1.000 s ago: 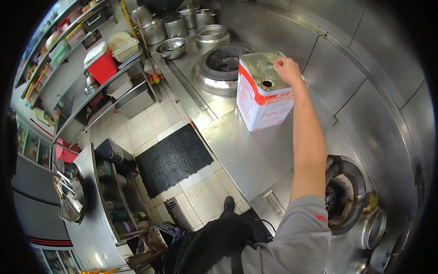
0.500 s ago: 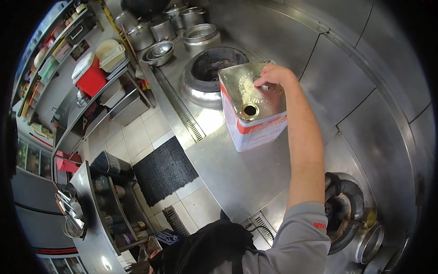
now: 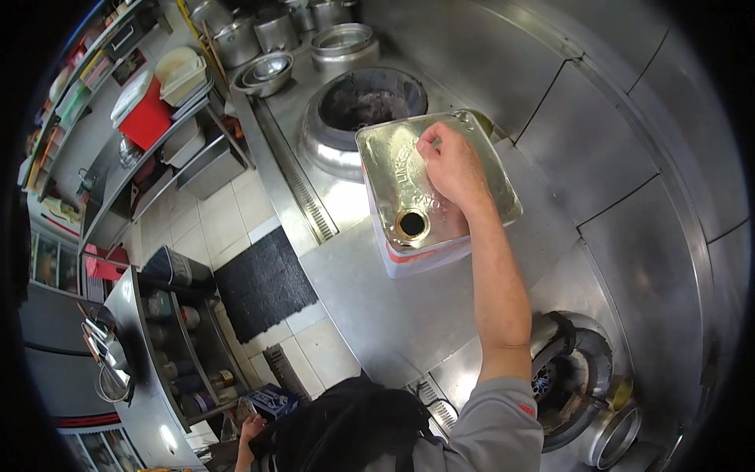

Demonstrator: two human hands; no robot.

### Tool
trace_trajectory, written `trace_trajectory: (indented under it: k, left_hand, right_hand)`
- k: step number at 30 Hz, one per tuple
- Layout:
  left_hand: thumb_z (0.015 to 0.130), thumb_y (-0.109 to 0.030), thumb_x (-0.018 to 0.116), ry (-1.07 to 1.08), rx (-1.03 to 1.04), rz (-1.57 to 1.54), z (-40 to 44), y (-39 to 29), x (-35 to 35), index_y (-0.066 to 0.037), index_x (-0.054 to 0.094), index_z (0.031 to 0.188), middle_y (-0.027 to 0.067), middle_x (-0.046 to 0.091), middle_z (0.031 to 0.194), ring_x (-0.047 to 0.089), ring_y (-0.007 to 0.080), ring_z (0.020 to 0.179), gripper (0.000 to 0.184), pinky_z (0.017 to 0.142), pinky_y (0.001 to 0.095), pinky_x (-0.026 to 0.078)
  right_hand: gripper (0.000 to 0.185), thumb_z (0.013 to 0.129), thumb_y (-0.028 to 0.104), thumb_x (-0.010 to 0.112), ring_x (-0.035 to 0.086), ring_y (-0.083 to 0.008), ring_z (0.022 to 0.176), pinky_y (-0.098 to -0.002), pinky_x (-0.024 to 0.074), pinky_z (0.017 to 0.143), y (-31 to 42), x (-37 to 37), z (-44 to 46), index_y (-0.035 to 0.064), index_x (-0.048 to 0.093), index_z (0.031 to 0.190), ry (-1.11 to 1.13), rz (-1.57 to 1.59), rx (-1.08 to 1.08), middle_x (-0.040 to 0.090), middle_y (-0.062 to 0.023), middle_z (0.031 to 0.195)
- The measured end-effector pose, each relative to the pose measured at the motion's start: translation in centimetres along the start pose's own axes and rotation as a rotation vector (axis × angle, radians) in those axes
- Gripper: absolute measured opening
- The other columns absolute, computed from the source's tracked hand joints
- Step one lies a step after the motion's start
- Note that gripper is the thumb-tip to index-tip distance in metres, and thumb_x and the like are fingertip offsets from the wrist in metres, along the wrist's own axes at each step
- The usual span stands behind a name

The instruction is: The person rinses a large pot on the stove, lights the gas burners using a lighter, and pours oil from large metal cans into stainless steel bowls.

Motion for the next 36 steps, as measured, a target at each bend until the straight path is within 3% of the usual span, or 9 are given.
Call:
trace_trajectory:
  k: [6, 9, 12, 18, 21, 25, 29, 33, 36]
  left_hand:
    - [0.098, -0.027, 0.056, -0.138, -0.06, -0.055, -2.6, -2.6, 1.2, -0.01, 0.057, 0.125, 0.0071, 0.063, 0.106, 0.061, 0.0184, 0.081, 0.033, 0.057, 0.0297, 0.043]
    - [0.097, -0.023, 0.056, -0.087, 0.059, -0.039, -1.5, -4.6, 2.8, -0.006, 0.062, 0.113, 0.0046, 0.065, 0.094, 0.06, 0.0149, 0.071, 0.024, 0.052, 0.0252, 0.039]
    - [0.098, -0.025, 0.058, 0.059, 0.156, 0.002, 0.0, -6.4, 5.1, -0.008, 0.061, 0.111, 0.0017, 0.059, 0.085, 0.059, 0.0114, 0.074, 0.022, 0.053, 0.0245, 0.041]
    - [0.097, -0.024, 0.059, 0.056, 0.375, 0.15, 3.8, -9.1, 8.3, -0.005, 0.061, 0.121, 0.0014, 0.061, 0.09, 0.059, 0.0109, 0.078, 0.03, 0.058, 0.0238, 0.042]
    - [0.099, -0.024, 0.06, 0.085, 0.588, 0.192, 5.7, -10.8, 10.3, -0.002, 0.057, 0.13, 0.0049, 0.065, 0.1, 0.062, 0.0136, 0.087, 0.039, 0.069, 0.0262, 0.049]
    - [0.101, -0.02, 0.058, 0.235, 0.784, 0.186, -3.3, -18.9, 17.2, 0.004, 0.051, 0.137, 0.0132, 0.064, 0.124, 0.063, 0.0211, 0.11, 0.043, 0.1, 0.0327, 0.048]
    - [0.099, -0.015, 0.062, 0.466, 0.978, 0.102, -13.0, -23.5, 22.6, -0.003, 0.047, 0.142, 0.013, 0.062, 0.129, 0.059, 0.0223, 0.12, 0.048, 0.104, 0.0331, 0.045]
    - [0.09, -0.013, 0.073, 0.396, 1.312, 0.274, -25.1, -25.9, 25.3, -0.007, 0.034, 0.151, 0.0149, 0.043, 0.148, 0.045, 0.0276, 0.135, 0.073, 0.108, 0.0404, 0.041]
    - [0.084, -0.02, 0.079, 0.405, 1.492, 0.332, -30.0, -25.4, 26.3, -0.005, 0.028, 0.152, 0.0198, 0.035, 0.152, 0.036, 0.0357, 0.141, 0.086, 0.111, 0.0436, 0.037]
  right_hand:
    - [0.021, 0.095, 0.022, 0.063, 0.064, -0.0203, 0.069, -0.0365, 0.0474, 0.066, 1.3, 1.1, -4.2, 0.0055, 0.062, 0.107, 0.111, 0.087, 0.062, 0.069, -0.0102, 0.078]
    - [0.024, 0.096, 0.022, 0.063, 0.059, -0.0139, 0.065, -0.033, 0.0442, 0.06, 2.2, 1.8, -7.1, 0.0049, 0.06, 0.112, 0.187, 0.18, 0.078, 0.065, -0.007, 0.074]
    - [0.026, 0.097, 0.022, 0.063, 0.053, -0.0098, 0.062, -0.0305, 0.0404, 0.055, 3.6, 2.6, -10.5, 0.0043, 0.058, 0.116, 0.263, 0.251, 0.102, 0.061, -0.0032, 0.072]
    - [0.029, 0.095, 0.018, 0.066, 0.047, -0.0073, 0.068, -0.0244, 0.0367, 0.059, 4.3, 4.0, -15.6, 0.0051, 0.056, 0.119, 0.336, 0.542, 0.174, 0.057, 0.0003, 0.081]
    - [0.03, 0.092, 0.013, 0.067, 0.044, -0.007, 0.071, -0.0218, 0.0354, 0.064, 5.6, 4.5, -18.2, 0.0034, 0.056, 0.118, 0.36, 0.704, 0.251, 0.056, 0.0002, 0.084]
    - [0.03, 0.09, 0.009, 0.068, 0.043, -0.0076, 0.07, -0.0219, 0.0359, 0.065, 6.5, 5.3, -21.9, 0.0002, 0.055, 0.115, 0.374, 0.857, 0.294, 0.055, 0.0001, 0.085]
    - [0.028, 0.09, 0.009, 0.065, 0.049, -0.0099, 0.072, -0.024, 0.0374, 0.065, 7.7, 5.7, -26.3, 0.0002, 0.055, 0.115, 0.331, 0.976, 0.353, 0.056, -0.0017, 0.084]
    - [0.027, 0.091, 0.009, 0.063, 0.055, -0.0124, 0.076, -0.0257, 0.0384, 0.065, 8.2, 6.0, -29.8, -0.0001, 0.057, 0.116, 0.359, 1.039, 0.401, 0.059, -0.0043, 0.086]
    - [0.028, 0.093, 0.009, 0.061, 0.058, -0.0135, 0.079, -0.0263, 0.0418, 0.067, 8.0, 6.1, -31.5, -0.0015, 0.059, 0.119, 0.416, 1.031, 0.389, 0.062, -0.0054, 0.089]
Point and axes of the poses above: each hand's wrist, its own z-axis towards the middle knuckle, its own x-axis out of the palm, y = z × x, the point moved 8 cm from there along z, towards the middle knuckle
